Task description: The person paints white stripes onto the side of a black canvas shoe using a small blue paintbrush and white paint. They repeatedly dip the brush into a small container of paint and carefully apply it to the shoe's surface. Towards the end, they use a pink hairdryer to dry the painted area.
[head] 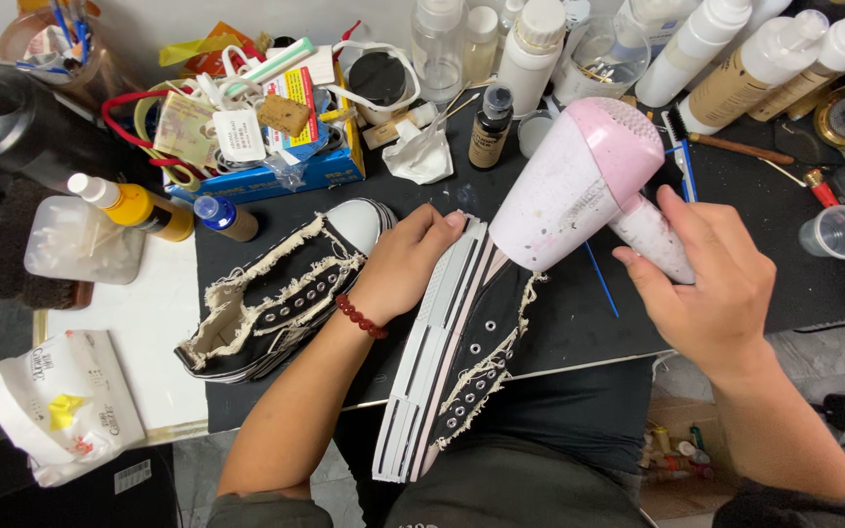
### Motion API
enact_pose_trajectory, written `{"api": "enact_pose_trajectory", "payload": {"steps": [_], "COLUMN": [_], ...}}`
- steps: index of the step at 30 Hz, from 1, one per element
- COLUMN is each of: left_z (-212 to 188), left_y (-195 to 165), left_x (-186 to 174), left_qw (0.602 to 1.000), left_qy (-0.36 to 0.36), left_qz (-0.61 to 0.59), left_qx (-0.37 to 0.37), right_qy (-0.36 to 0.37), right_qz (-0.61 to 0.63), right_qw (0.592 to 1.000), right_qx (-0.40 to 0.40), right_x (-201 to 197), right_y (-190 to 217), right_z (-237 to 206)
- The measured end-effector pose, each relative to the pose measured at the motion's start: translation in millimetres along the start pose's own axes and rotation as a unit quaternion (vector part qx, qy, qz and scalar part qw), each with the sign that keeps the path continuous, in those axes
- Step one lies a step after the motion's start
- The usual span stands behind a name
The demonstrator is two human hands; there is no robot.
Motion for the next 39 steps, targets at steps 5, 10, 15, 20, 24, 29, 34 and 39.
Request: {"api": "enact_pose_trajectory", "payload": {"steps": [5,10,15,20,24,29,34,39], "left_z": [-2,-1,-2,-6,-18,-28,-31,-47], "left_y": [-2,-4,-4,7,21,41,54,54], "left_x": [-5,-7,-5,2,11,17,29,42], "left_qw": [1.000,1.000,1.000,0.998,0.993,0.985,0.979,0.983], "left_qy": [0.002,0.009,0.030,0.052,0.056,0.054,0.036,0.016], "left_qz": [0.005,0.008,-0.003,-0.019,-0.044,-0.162,-0.177,-0.139], "left_qx": [-0.018,-0.013,0.000,0.003,0.096,0.002,-0.094,-0.119], "right_qy": [-0.011,-0.004,-0.017,-0.037,-0.055,-0.084,-0.112,-0.131], "right_qz": [-0.023,-0.046,-0.028,0.012,0.026,0.023,0.001,-0.009], "right_qw": [1.000,0.999,0.999,0.999,0.998,0.994,0.993,0.990], "right_qx": [0.018,-0.022,-0.018,-0.007,0.024,0.070,0.042,0.054], "right_x": [-7,-10,-8,-11,-15,-12,-21,-38], "right_y": [6,10,4,4,20,32,39,45], "right_z": [11,12,5,-1,-17,-28,-41,-65]}}
Point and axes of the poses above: each hand's wrist, its own z-axis towards the middle knuckle, its own x-axis out of the palm, y = z × x, the point moved 1 cm from there along z, towards the middle knuckle, and after that the axes turned 4 degrees about -x, right-handed, at the moved point
